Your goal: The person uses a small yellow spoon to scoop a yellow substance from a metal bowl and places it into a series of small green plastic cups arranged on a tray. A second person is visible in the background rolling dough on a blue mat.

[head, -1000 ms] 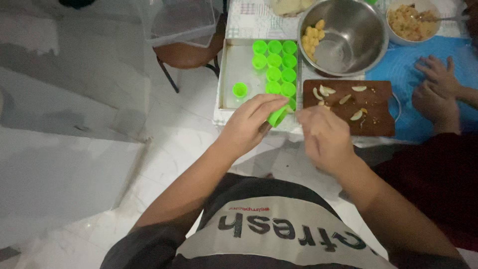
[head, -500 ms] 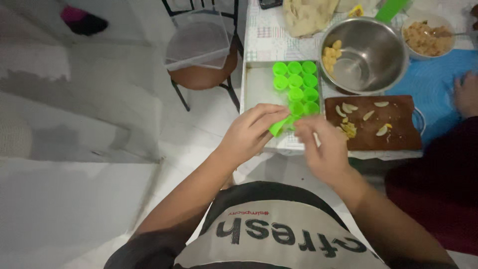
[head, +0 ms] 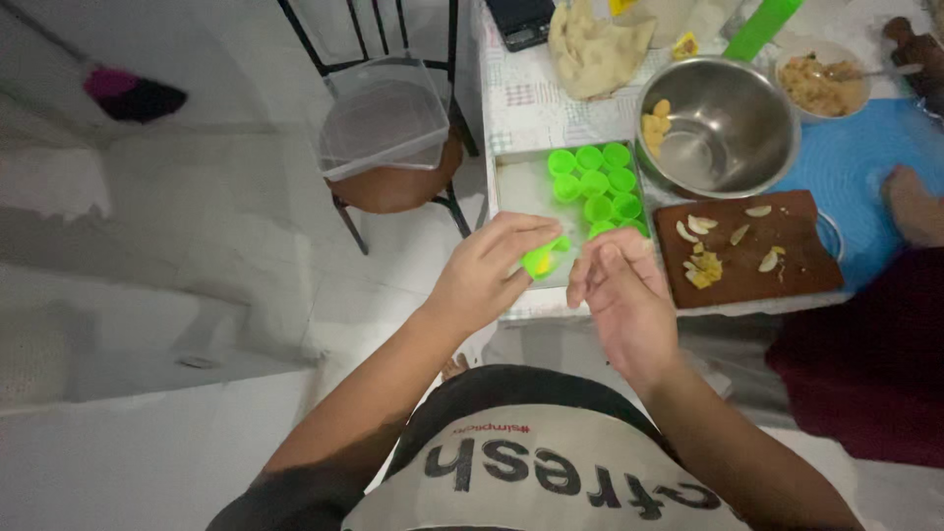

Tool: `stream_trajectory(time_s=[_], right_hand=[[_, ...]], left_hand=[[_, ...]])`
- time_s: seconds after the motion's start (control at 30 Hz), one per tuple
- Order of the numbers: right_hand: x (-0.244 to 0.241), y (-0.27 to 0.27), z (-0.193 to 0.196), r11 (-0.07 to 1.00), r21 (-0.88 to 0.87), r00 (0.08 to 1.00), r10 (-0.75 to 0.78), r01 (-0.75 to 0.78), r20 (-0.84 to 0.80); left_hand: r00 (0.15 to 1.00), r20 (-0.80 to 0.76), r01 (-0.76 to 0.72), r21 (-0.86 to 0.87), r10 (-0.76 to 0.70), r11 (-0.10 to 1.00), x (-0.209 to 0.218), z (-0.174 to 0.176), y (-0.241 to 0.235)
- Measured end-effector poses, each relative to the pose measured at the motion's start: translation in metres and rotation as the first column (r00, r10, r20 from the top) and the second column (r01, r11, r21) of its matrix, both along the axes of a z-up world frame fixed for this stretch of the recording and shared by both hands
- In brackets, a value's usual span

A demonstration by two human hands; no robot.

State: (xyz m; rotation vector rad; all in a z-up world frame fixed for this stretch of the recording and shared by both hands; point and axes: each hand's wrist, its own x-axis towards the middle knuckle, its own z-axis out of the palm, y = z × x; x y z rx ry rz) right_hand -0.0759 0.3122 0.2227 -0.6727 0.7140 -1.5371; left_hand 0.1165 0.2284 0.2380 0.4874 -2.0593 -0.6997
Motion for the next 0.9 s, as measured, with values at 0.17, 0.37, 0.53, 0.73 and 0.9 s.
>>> stream_trajectory(time_s=[0.17,0.37,0.53,0.73,0.9], right_hand=[[0.007,0.002,0.015,0.933,-0.360,0.458,-0.332,0.028,-0.825],[0.002,0.002,0.035,0.734,-0.627,-0.035,-0.656,-0.261,-0.754],[0.007,0.014,0.015,0.952,-0.295,0.467,-0.298,0.083,-0.832],[-0.001,0.010,0.001,0.981,-0.012,0.961,-0.195,0.196,-0.199],[-0.028,0.020,0.028,0.734,-0.624,-0.159,-0.672,-0.266,-0.723]], left_hand=[[0.997,0.028,0.070,-0.032,-0.069,0.997,0.010,-0.001,-0.009],[0.993,0.038,0.112,-0.018,-0.111,0.994,0.008,0.002,-0.012],[0.990,0.028,0.136,-0.052,-0.135,0.989,-0.004,0.002,-0.014],[0.994,-0.009,0.109,0.008,-0.109,0.994,-0.014,-0.002,-0.008],[0.986,0.056,0.162,-0.062,-0.159,0.985,-0.022,-0.003,-0.006]])
